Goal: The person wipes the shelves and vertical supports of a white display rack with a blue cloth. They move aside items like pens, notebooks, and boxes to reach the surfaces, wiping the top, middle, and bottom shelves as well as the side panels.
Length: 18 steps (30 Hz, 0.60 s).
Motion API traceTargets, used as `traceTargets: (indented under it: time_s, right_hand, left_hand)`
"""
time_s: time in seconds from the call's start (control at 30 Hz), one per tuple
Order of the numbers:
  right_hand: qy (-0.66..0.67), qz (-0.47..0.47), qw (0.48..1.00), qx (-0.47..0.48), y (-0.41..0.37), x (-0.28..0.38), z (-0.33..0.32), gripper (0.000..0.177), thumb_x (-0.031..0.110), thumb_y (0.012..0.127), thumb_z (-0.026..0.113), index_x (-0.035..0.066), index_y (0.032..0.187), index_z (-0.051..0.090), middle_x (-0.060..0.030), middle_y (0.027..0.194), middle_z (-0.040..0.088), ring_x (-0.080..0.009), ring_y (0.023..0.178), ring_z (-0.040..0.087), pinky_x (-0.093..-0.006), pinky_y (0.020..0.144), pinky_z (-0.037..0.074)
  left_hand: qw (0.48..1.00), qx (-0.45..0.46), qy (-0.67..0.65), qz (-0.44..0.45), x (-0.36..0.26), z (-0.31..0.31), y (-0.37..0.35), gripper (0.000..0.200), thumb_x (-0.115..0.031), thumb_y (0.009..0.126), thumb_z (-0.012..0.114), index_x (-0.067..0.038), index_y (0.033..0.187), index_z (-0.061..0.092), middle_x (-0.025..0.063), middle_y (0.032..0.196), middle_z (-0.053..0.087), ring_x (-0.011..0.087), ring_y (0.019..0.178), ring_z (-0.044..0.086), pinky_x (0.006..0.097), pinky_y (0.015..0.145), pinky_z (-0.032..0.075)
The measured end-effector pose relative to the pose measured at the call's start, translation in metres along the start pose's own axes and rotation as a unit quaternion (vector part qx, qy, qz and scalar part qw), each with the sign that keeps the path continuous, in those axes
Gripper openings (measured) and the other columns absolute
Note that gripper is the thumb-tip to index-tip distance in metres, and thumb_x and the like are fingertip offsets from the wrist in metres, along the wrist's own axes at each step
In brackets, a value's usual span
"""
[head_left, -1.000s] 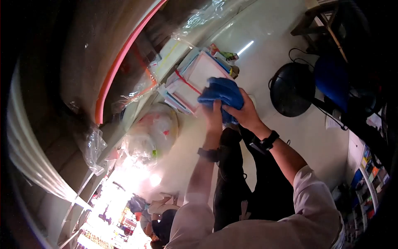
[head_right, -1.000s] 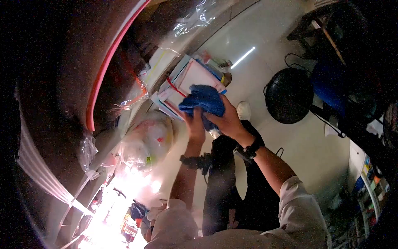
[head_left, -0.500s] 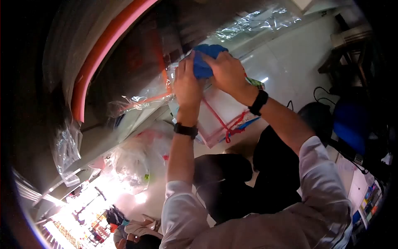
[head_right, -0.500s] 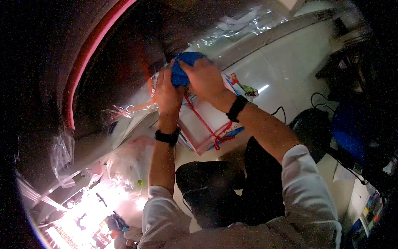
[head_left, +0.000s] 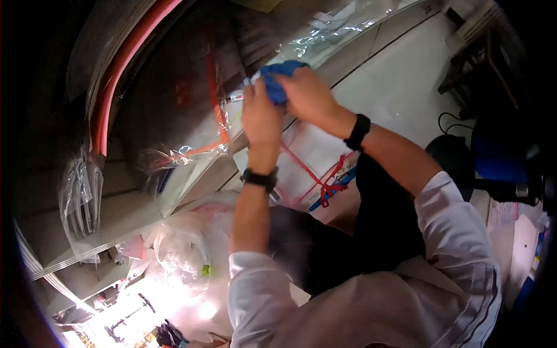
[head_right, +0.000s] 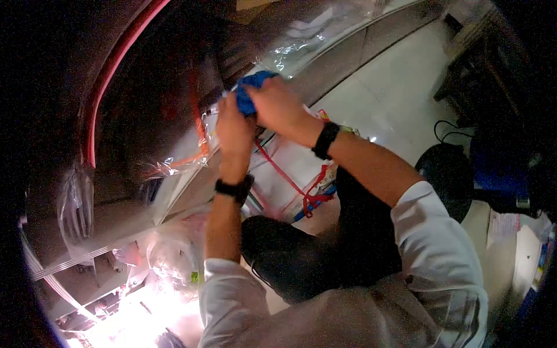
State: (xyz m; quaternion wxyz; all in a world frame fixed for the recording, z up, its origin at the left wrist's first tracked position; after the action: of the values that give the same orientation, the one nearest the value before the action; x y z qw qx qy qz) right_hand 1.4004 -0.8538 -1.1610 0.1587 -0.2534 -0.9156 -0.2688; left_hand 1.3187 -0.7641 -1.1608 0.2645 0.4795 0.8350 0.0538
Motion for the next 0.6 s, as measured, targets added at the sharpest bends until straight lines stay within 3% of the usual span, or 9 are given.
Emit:
traceTargets:
  time_s: [0.07,0.13,0.2,0.27,0.37,0.5,0.6]
  right_hand:
    - [0.001,0.000,1.000,-0.004,-0.003,-0.013,-0.015,0.051,0.012,0.073,0.069,0.013,0.123,0.062,-0.0186,0.087,0.065,-0.0394,0.083,0.061,-0.0477,0.070,0.050]
    - [-0.007,-0.016,1.000,0.018,-0.010,-0.018,-0.009,0.049,0.011,0.073,0.069,0.013,0.122,0.061,-0.0185,0.087,0.064,-0.0393,0.082,0.061,-0.0483,0.070,0.050]
    - [-0.012,-0.004,0.997,0.071,-0.021,-0.014,-0.005,0.046,0.010,0.074,0.068,0.012,0.120,0.061,-0.0181,0.089,0.063,-0.0387,0.084,0.061,-0.0484,0.070,0.050]
    - [0.049,-0.062,0.997,0.022,-0.038,-0.015,0.000,0.041,0.009,0.076,0.067,0.012,0.116,0.059,-0.0181,0.091,0.061,-0.0392,0.086,0.060,-0.0485,0.071,0.049]
    - [0.085,0.029,0.994,0.060,-0.063,-0.026,-0.013,0.046,0.011,0.075,0.069,0.012,0.118,0.052,-0.0198,0.095,0.059,-0.0404,0.092,0.060,-0.0513,0.075,0.049]
    - [0.120,0.107,0.987,0.010,-0.084,-0.078,-0.055,0.042,0.014,0.078,0.068,0.010,0.117,0.050,-0.0222,0.095,0.059,-0.0447,0.091,0.059,-0.0517,0.075,0.048]
    - [0.081,0.142,0.986,-0.027,-0.103,-0.125,-0.085,0.043,0.017,0.078,0.069,0.011,0.117,0.050,-0.0226,0.095,0.060,-0.0445,0.091,0.059,-0.0516,0.076,0.048]
  left_hand:
    - [1.000,0.018,0.011,0.004,-0.018,0.005,0.008,0.054,-0.005,0.069,0.073,-0.012,0.118,0.052,0.0175,0.110,0.057,0.0404,0.098,0.062,0.0478,0.075,0.054]
    - [0.998,0.061,0.020,0.003,-0.018,0.000,0.005,0.054,-0.006,0.068,0.076,-0.012,0.116,0.052,0.0171,0.109,0.057,0.0397,0.098,0.062,0.0476,0.075,0.054]
    - [0.998,0.041,0.004,0.041,-0.010,-0.003,-0.009,0.053,-0.008,0.069,0.077,-0.012,0.115,0.051,0.0154,0.108,0.057,0.0400,0.096,0.062,0.0480,0.075,0.053]
    - [0.995,0.079,-0.011,0.066,-0.008,-0.006,-0.023,0.058,-0.004,0.067,0.077,-0.008,0.118,0.049,0.0168,0.110,0.055,0.0427,0.096,0.059,0.0493,0.077,0.052]
    - [0.989,0.094,-0.045,0.106,-0.027,0.002,-0.031,0.059,-0.003,0.066,0.078,-0.008,0.118,0.051,0.0161,0.108,0.055,0.0426,0.096,0.059,0.0488,0.076,0.051]
    - [0.961,0.066,-0.072,0.258,-0.091,0.023,-0.015,0.046,-0.002,0.076,0.068,-0.012,0.119,0.054,0.0130,0.108,0.055,0.0382,0.095,0.061,0.0474,0.072,0.053]
    - [0.948,0.125,-0.030,0.293,-0.141,0.062,-0.005,0.046,-0.003,0.077,0.068,-0.012,0.120,0.054,0.0131,0.110,0.055,0.0371,0.096,0.061,0.0470,0.071,0.054]
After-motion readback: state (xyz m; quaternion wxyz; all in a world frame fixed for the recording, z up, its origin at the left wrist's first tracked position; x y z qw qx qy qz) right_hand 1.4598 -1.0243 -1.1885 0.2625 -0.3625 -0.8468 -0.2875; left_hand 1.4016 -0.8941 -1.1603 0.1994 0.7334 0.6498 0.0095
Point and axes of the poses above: each hand's wrist, its own y-axis towards the middle knuckle, its own z-axis out of the palm, x = y × z, the point moved 5 cm from there along y, towards the middle knuckle
